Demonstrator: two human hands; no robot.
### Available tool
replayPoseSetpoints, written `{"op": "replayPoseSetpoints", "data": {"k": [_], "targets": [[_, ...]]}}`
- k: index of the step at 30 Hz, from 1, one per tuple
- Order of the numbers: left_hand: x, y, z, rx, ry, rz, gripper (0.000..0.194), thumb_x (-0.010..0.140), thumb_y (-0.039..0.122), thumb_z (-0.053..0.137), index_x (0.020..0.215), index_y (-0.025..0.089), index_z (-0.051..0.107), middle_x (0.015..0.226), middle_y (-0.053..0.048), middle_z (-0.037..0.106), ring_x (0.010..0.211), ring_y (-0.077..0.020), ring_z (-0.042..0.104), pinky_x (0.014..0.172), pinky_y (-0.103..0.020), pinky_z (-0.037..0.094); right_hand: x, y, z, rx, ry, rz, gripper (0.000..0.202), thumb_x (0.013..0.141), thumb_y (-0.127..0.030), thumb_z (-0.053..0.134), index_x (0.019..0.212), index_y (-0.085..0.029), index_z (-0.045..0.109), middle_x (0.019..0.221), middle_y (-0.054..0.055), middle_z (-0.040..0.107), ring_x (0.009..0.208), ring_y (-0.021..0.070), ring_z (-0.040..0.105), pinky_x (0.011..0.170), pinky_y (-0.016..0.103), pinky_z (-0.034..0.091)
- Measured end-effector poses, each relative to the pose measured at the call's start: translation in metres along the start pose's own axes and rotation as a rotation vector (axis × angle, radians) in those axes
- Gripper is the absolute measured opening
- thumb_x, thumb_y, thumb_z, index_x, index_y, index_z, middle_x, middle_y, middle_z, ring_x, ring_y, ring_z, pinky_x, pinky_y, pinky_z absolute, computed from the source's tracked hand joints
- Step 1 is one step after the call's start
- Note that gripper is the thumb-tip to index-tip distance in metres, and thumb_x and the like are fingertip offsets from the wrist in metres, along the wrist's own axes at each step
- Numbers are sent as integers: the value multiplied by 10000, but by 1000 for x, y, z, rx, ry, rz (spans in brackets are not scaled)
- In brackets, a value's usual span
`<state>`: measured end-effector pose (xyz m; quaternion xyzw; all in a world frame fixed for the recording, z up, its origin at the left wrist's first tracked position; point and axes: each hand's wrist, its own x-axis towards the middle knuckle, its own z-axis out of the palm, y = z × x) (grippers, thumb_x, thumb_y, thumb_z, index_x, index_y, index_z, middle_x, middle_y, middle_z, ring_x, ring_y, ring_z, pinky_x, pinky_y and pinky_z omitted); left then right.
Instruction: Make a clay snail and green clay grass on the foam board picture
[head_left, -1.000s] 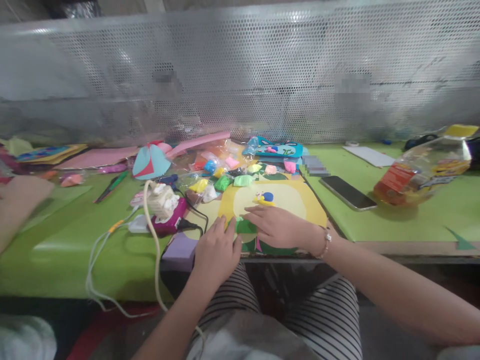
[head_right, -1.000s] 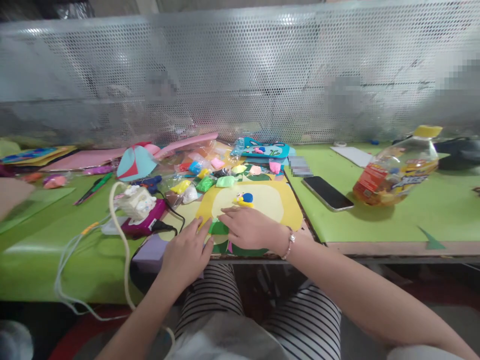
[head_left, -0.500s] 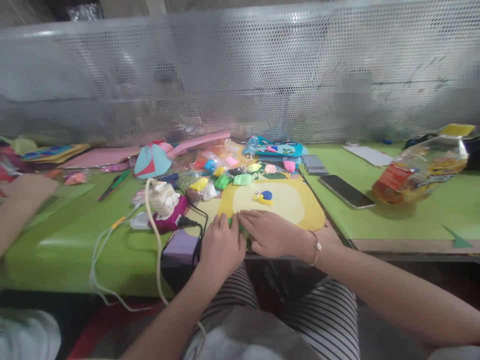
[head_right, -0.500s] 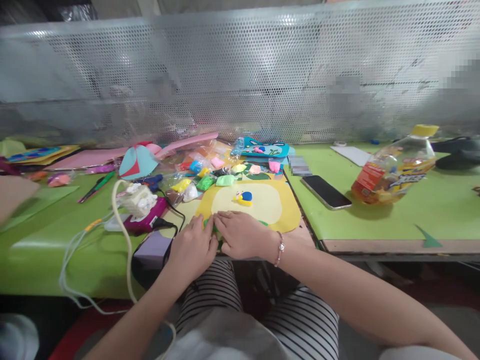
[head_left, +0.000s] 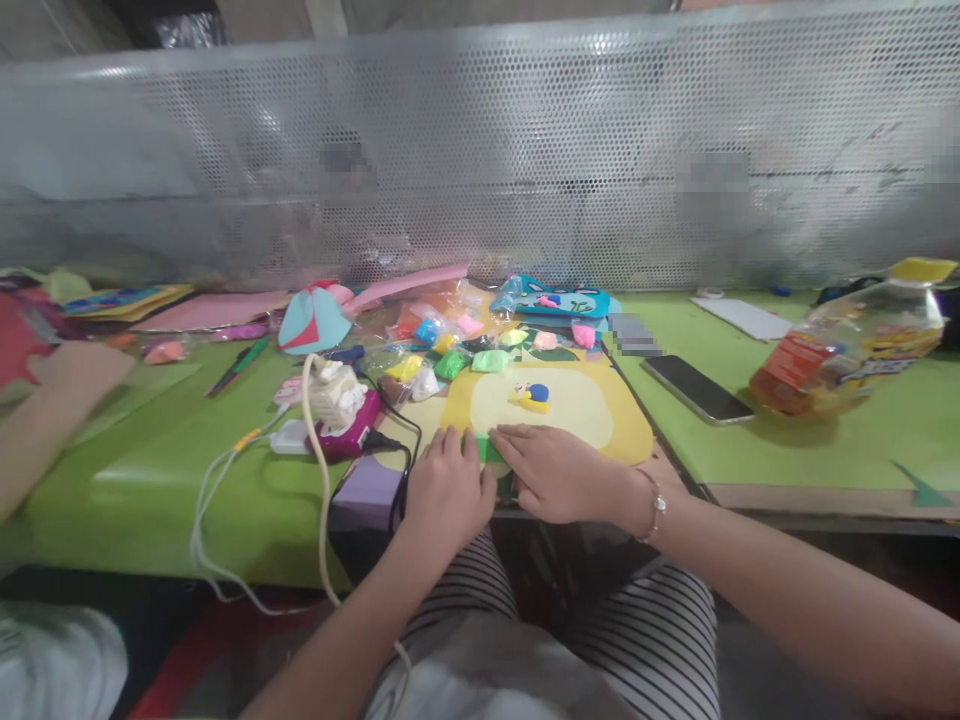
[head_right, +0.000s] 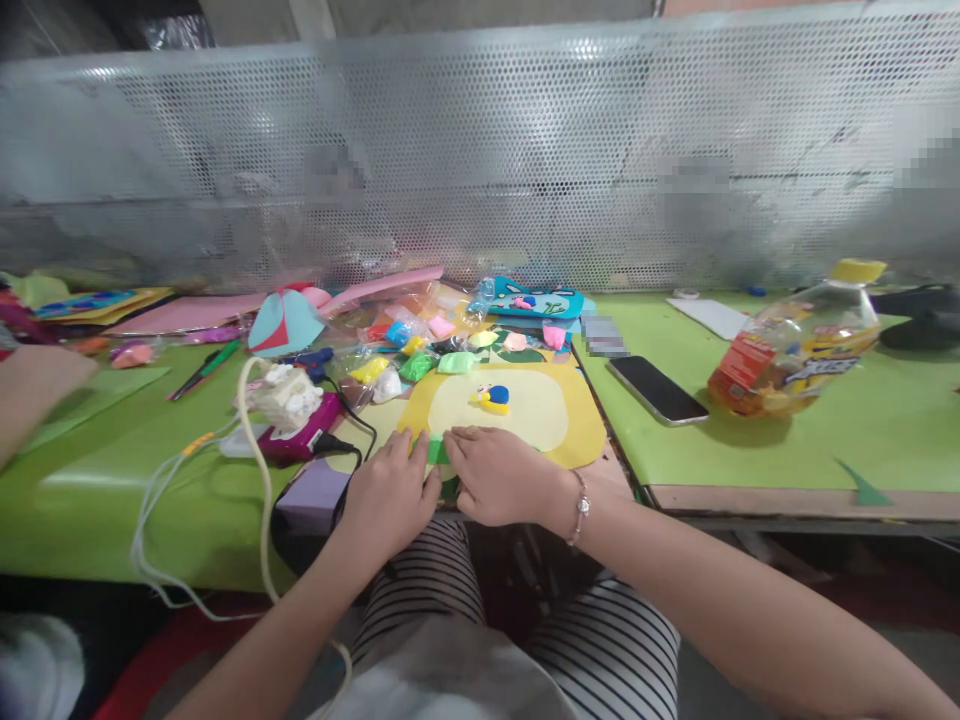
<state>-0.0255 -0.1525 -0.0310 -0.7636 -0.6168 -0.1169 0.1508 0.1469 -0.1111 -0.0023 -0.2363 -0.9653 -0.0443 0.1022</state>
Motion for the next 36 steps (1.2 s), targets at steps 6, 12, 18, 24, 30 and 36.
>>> {"op": "replayPoseSetpoints", "data": {"k": [6,12,18,24,30,36], "targets": [[-3,-2,2,14,44,34,519,868,264,399,1366,121,421,1146,-185,546,1061,-294,553,872,-401,464,2,14,-5,109,55,103,449,855,-191,365,1254,-17,474,1221,243,577,1142,305,553,927,479,469],[-2,-1,1,29,12,48,470,879,253,365,1310,124,502,1141,-200,531,1060,-311,555,874,-408,457,6,7,7,100,44,32,516,843,-188,377,1315,17,412,1289,250,532,1205,294,511,994,447,436],[1,-1,-3,29,-26,46,482,868,255,375,1312,105,487,1062,-177,555,1007,-294,567,842,-403,464,8,-8,3,25,14,97,525,807,-175,411,1274,64,433,1216,288,564,1168,328,530,967,459,452],[1,-1,-2,23,-12,38,471,865,265,386,1286,86,498,1043,-161,549,999,-281,555,848,-393,460,5,-2,6,92,48,165,444,843,-170,367,1230,18,479,1153,251,605,1076,306,584,923,454,480],[-1,-1,1,49,26,46,522,878,256,374,1390,155,396,1112,-167,522,1023,-284,549,852,-398,457,3,7,15,196,100,185,508,852,-148,357,1326,33,377,1324,275,489,1250,306,467,1015,480,421],[-1,-2,1,68,-1,61,483,876,257,381,1349,199,462,1095,-152,528,998,-275,562,849,-397,457,-1,1,10,260,111,152,470,799,-100,396,1263,-50,456,1211,209,579,1141,287,542,965,470,457]]}}
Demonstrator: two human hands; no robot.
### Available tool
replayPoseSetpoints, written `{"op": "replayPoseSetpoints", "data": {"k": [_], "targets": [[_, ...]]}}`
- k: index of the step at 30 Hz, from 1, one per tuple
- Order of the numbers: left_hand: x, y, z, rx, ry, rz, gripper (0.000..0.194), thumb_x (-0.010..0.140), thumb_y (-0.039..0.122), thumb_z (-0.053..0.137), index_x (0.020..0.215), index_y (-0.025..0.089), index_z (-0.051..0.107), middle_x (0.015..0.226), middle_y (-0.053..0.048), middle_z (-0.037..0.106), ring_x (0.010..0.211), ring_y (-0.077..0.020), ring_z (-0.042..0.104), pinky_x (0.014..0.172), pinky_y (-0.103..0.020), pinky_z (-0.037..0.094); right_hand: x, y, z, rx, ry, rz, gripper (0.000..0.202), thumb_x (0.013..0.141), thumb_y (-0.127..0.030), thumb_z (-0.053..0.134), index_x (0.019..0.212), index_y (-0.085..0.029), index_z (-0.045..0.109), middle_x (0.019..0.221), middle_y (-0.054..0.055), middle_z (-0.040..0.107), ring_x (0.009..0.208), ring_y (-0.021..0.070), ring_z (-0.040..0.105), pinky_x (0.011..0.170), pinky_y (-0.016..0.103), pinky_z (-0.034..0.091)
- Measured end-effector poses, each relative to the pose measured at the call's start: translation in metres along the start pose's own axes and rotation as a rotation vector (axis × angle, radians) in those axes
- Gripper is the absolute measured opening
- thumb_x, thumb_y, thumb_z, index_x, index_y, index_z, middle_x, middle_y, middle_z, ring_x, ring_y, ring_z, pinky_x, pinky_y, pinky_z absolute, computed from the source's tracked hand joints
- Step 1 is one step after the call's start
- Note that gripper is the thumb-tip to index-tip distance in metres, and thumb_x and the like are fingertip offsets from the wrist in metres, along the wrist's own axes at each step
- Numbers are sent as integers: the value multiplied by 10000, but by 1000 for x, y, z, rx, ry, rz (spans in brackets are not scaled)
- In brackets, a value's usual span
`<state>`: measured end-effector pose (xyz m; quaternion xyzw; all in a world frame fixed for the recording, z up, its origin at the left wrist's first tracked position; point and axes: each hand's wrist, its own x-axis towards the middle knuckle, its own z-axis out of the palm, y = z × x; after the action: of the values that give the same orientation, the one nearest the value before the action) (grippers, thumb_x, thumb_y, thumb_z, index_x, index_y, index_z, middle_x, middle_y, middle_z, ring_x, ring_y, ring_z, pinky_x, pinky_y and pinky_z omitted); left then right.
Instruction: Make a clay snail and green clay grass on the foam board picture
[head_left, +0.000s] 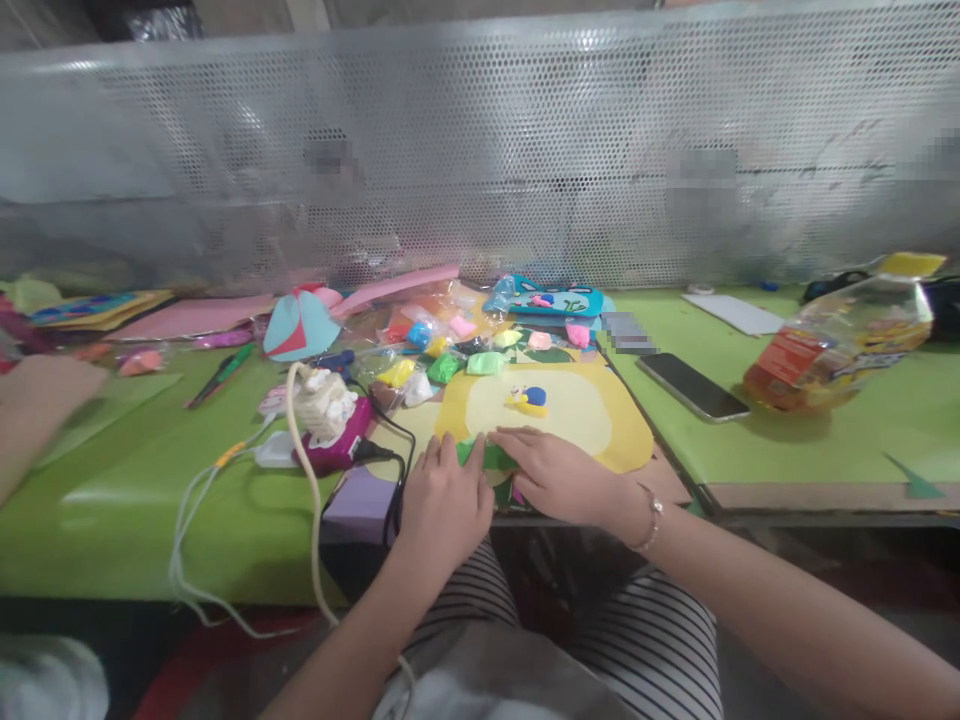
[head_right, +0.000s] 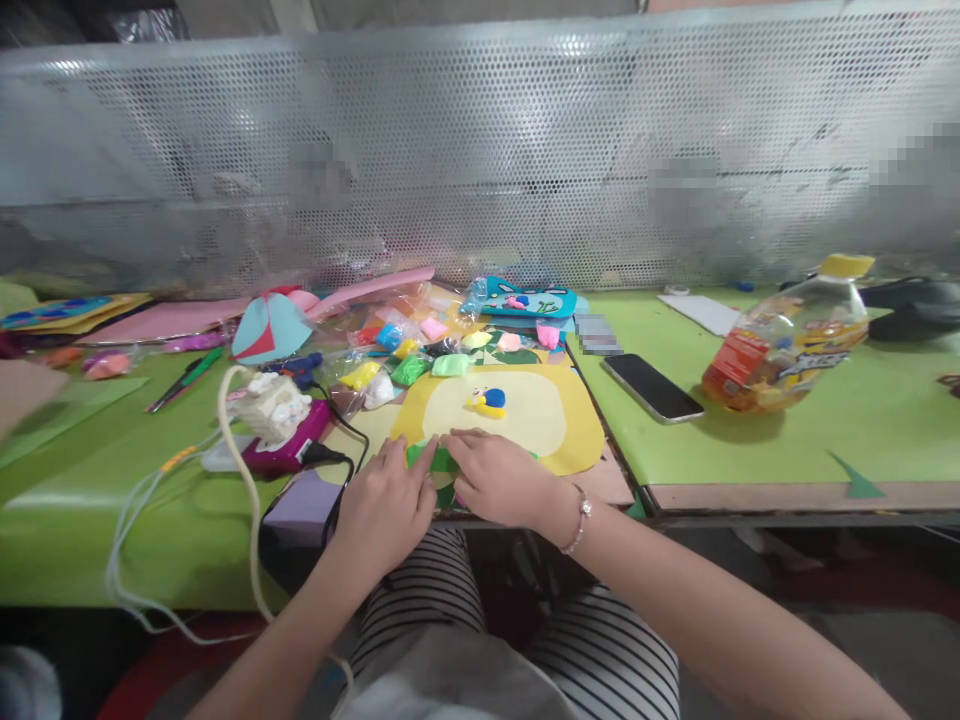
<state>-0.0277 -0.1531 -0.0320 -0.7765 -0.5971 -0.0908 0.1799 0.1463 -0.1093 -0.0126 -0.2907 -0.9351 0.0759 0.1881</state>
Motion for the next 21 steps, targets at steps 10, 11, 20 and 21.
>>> {"op": "replayPoseSetpoints", "data": {"k": [10,11,20,21], "targets": [[2,5,-1,-31,2,-23,498,852,252,413,1334,152,482,1258,-198,539,1149,-348,518,923,-466,432,1,3,1,-10,104,30,435,806,-79,377,1225,-54,488,1203,206,589,1132,284,545,949,466,469],[1,5,0,-41,10,-30,507,853,251,411,1345,144,468,1293,-196,526,1168,-348,509,940,-473,423,2,3,2,-19,107,19,457,810,-85,378,1255,-26,462,1241,228,564,1169,293,524,967,472,458],[-4,2,9,-135,31,-48,519,895,310,339,1302,28,495,1384,-164,483,1298,-296,423,1042,-446,377,-3,0,3,-152,-15,-51,526,806,-136,424,1306,30,432,1266,260,550,1217,304,503,1022,456,422],[-3,1,9,-134,30,-52,525,894,316,342,1301,20,495,1379,-171,487,1290,-297,434,1040,-441,380,-3,-1,2,-164,-22,-51,530,812,-143,423,1311,34,425,1268,265,548,1223,307,499,1023,460,421]]}}
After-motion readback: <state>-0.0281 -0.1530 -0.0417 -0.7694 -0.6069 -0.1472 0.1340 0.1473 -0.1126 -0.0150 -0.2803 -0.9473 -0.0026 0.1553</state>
